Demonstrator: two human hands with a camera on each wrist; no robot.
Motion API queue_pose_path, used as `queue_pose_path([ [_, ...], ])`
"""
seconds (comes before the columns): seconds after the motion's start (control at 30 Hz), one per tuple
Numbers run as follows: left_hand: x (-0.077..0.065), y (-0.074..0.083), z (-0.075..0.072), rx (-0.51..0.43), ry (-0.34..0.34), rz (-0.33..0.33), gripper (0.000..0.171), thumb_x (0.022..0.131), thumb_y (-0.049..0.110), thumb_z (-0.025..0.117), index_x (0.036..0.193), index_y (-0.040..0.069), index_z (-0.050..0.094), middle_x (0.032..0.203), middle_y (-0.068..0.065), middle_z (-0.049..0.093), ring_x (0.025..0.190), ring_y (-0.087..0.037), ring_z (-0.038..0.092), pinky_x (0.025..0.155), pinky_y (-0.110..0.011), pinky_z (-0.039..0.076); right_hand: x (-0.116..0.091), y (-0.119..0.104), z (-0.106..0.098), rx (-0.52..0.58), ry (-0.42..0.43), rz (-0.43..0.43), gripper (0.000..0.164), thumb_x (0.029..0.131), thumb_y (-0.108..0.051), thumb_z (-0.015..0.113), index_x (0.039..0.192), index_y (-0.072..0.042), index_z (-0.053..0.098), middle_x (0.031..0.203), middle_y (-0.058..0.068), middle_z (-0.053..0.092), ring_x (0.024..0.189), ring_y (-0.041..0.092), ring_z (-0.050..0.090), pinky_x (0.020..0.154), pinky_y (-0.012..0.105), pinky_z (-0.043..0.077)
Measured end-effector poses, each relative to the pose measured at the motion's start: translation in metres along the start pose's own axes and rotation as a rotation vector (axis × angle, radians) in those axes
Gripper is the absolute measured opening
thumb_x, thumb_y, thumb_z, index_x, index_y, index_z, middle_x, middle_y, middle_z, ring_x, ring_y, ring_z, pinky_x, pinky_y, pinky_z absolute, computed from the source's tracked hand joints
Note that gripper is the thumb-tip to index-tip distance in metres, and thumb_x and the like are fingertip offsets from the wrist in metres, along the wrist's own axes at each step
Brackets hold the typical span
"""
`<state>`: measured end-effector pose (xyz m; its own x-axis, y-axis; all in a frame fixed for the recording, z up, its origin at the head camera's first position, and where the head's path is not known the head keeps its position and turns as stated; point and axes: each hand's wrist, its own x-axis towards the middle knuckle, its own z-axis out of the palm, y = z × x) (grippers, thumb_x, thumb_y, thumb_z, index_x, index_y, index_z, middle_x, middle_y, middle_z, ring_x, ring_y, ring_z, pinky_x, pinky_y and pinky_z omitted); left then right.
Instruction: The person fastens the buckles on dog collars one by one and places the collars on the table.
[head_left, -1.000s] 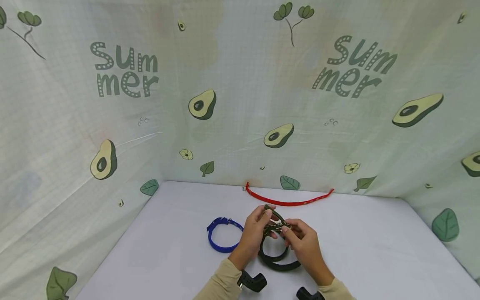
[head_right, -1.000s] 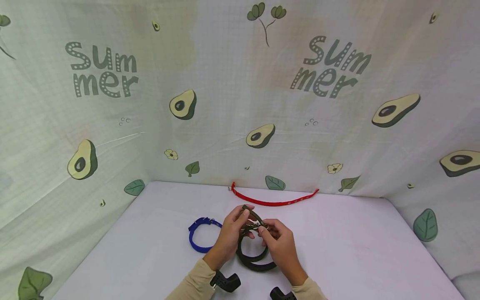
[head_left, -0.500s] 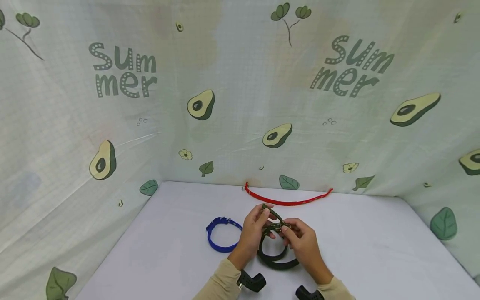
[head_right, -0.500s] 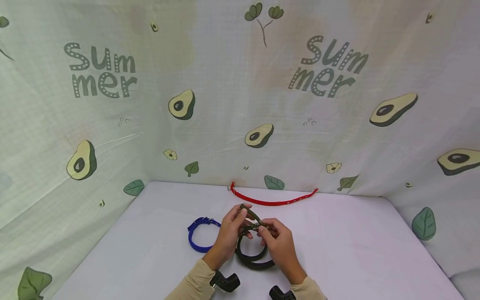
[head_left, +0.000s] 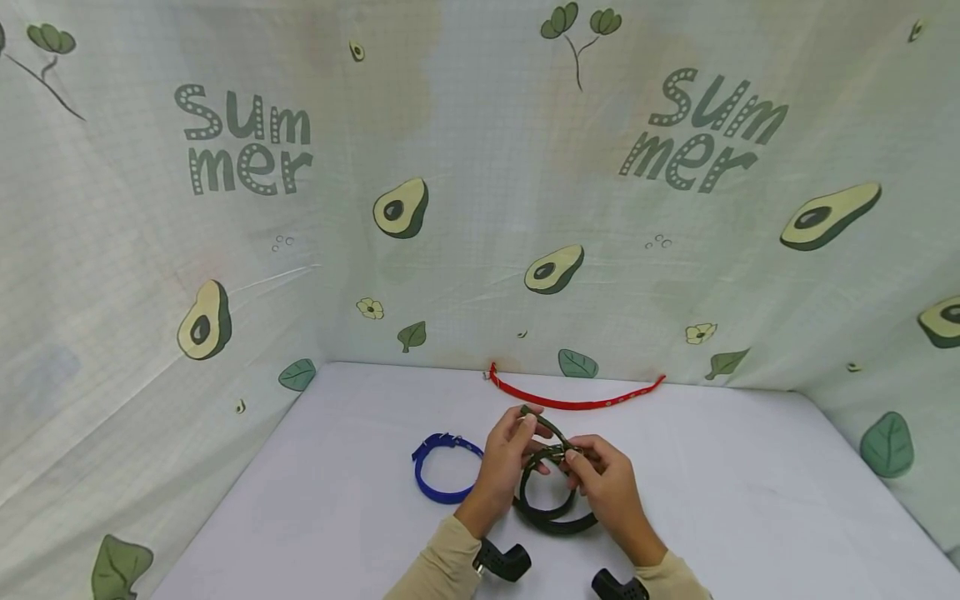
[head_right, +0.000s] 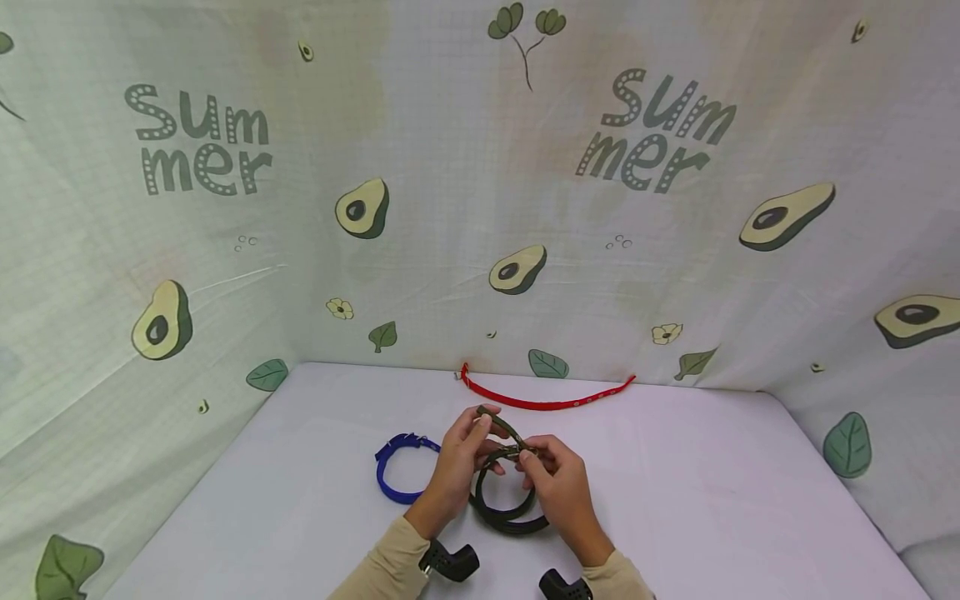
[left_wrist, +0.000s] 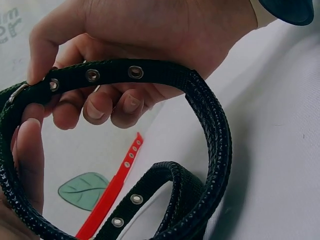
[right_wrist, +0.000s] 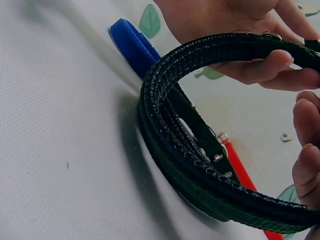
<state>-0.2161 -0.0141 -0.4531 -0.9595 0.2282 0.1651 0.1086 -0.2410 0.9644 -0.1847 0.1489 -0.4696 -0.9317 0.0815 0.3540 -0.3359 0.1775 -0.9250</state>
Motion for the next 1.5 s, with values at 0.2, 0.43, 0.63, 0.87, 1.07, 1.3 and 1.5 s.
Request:
queue_pose_path([
  [0.2,-0.002,-0.006,0.003,0.257,-0.092,0.030,0.031,0.098,0.030,0.066,0.124,0.015,0.064,0.113,-0.003,0.062,0.085,-0.018,0.066,0.064,-0.028,0.057,-0.001,0.000,0.001,0.016,0.052,-0.031,0.008,0.096,0.003,0.061,0.099,0.000,0.067,0.067,0.013,0.063,0.051,0.022,0.059,0.046,0.030,0.049],
  [0.43,-0.006,-0.007,0.008,0.402,-0.112,0.039,0.027,0.095,0.032,0.070,0.117,0.016,0.072,0.098,0.003,0.068,0.076,-0.010,0.064,0.065,-0.025,0.055,0.000,-0.002,0.002,0.061,0.134,-0.008,0.013,0.097,0.004,0.058,0.105,0.005,0.067,0.078,0.020,0.062,0.057,0.022,0.060,0.051,0.030,0.053],
  [0.63,-0.007,-0.007,0.011,0.329,-0.094,0.003,0.025,0.097,0.029,0.068,0.117,0.014,0.070,0.091,-0.009,0.069,0.075,-0.012,0.064,0.065,-0.025,0.055,0.001,-0.002,0.005,0.118,0.159,0.031,0.015,0.097,0.005,0.057,0.109,0.008,0.066,0.087,0.022,0.061,0.060,0.019,0.062,0.054,0.030,0.055],
  [0.87,-0.006,-0.006,0.009,0.268,-0.099,-0.004,0.031,0.097,0.028,0.069,0.121,0.009,0.070,0.092,-0.012,0.070,0.079,-0.018,0.065,0.066,-0.024,0.054,0.002,-0.004,0.005,0.192,0.167,0.104,0.017,0.100,0.002,0.052,0.112,0.012,0.060,0.080,0.028,0.061,0.059,0.017,0.059,0.053,0.028,0.053],
  [1.07,-0.006,-0.005,0.006,0.233,-0.094,0.015,0.032,0.096,0.026,0.070,0.121,0.006,0.070,0.087,-0.015,0.070,0.080,-0.027,0.066,0.065,-0.023,0.053,0.003,-0.006,0.003,0.266,0.141,0.151,0.020,0.100,-0.002,0.055,0.113,0.013,0.057,0.073,0.015,0.060,0.058,0.016,0.057,0.052,0.028,0.051],
  [1.3,-0.005,-0.006,0.005,0.197,-0.072,-0.003,0.027,0.095,0.026,0.071,0.117,0.011,0.073,0.094,-0.024,0.068,0.078,-0.020,0.065,0.065,-0.023,0.054,0.004,-0.006,0.002,0.280,0.148,0.162,0.022,0.099,-0.009,0.063,0.108,0.011,0.058,0.070,0.012,0.060,0.056,0.016,0.057,0.050,0.028,0.050],
  [1.5,-0.003,-0.005,0.003,0.183,-0.072,-0.018,0.029,0.094,0.027,0.072,0.117,0.010,0.072,0.091,-0.016,0.069,0.075,-0.013,0.064,0.065,-0.023,0.053,0.004,-0.004,0.000,0.233,0.166,0.134,0.024,0.099,-0.012,0.065,0.105,0.010,0.060,0.072,0.012,0.063,0.058,0.017,0.059,0.053,0.028,0.052],
])
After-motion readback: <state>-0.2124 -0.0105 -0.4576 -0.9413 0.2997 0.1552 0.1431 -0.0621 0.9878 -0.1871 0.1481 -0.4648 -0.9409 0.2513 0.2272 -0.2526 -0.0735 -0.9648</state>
